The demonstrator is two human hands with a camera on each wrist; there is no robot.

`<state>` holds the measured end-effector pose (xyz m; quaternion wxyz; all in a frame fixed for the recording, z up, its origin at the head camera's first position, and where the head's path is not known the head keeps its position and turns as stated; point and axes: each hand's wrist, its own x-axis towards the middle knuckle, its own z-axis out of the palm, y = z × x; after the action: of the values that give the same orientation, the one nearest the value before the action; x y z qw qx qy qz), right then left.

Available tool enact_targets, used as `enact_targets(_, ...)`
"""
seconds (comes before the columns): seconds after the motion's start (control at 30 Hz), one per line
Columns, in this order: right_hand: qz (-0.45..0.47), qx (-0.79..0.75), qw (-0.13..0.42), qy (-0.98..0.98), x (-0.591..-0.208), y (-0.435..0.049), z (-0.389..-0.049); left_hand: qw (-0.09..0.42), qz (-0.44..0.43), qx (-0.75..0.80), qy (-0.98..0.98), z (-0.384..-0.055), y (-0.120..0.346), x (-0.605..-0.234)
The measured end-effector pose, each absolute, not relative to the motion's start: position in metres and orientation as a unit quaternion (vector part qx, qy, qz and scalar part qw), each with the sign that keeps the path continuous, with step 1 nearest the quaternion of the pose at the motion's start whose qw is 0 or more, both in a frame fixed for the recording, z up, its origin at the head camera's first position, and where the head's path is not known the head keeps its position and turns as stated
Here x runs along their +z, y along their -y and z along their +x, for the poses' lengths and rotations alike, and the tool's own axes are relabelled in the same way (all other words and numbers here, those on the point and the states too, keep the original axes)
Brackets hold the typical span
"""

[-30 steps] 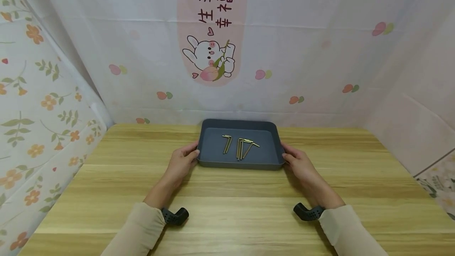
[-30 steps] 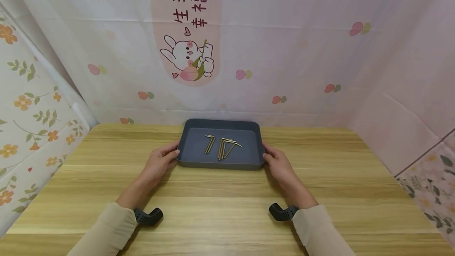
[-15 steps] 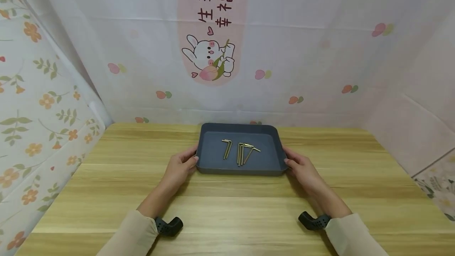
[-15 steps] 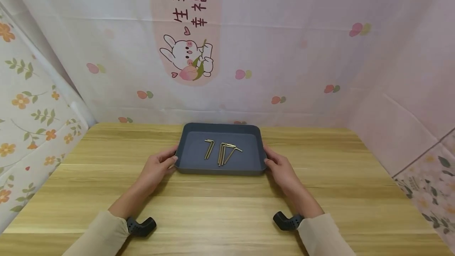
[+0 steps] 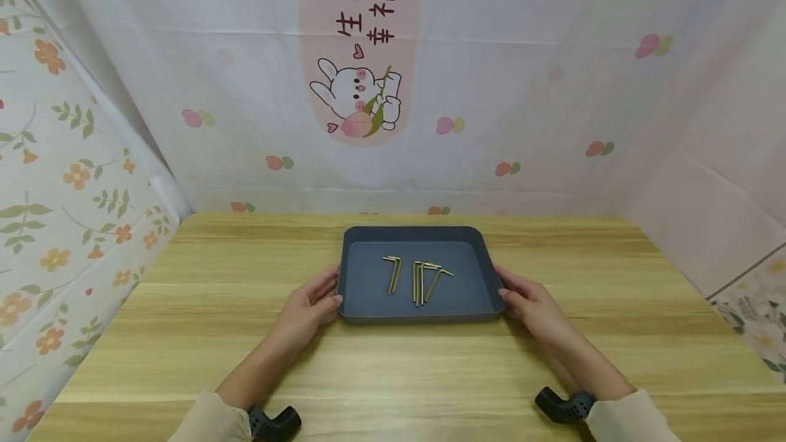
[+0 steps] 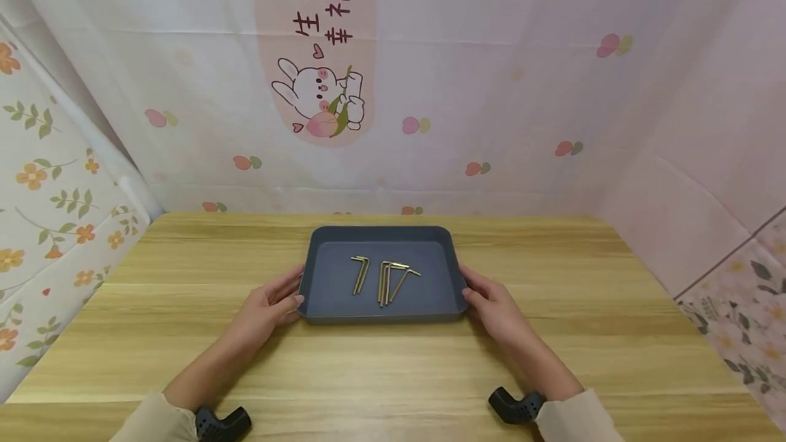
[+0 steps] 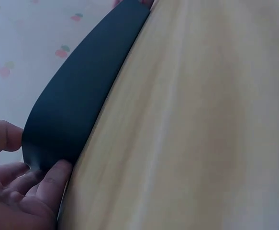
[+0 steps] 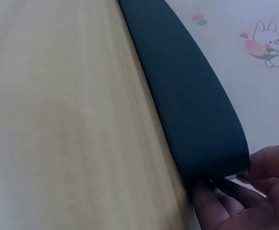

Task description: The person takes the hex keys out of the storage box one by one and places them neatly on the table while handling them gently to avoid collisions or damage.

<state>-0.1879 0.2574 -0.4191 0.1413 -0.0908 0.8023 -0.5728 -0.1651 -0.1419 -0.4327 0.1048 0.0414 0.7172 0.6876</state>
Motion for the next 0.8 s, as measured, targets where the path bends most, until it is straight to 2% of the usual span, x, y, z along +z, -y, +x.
enact_targets(0.17, -0.092, -0.569, 0.156, -0.802, -0.416, -0.263, -0.174, 0.117, 0.048, 0.683, -0.719, -0.153, 0.144, -0.433)
enact_targets(0.4, -0.077, -0.58, 0.162, -0.795, -0.416, -0.264, -0.166, 0.104, 0.048, 0.668, -0.735, -0.145, 0.142, -0.431)
enact_targets(0.67, -0.06, -0.582, 0.164, -0.794, -0.412, -0.265, -0.168, 0.122, 0.01, 0.67, -0.732, -0.146, 0.141, -0.426)
enact_targets(0.8, -0.064, -0.562, 0.154, -0.81, -0.403, -0.264, -0.172, 0.101, -0.005, 0.68, -0.726, -0.155, 0.143, -0.42)
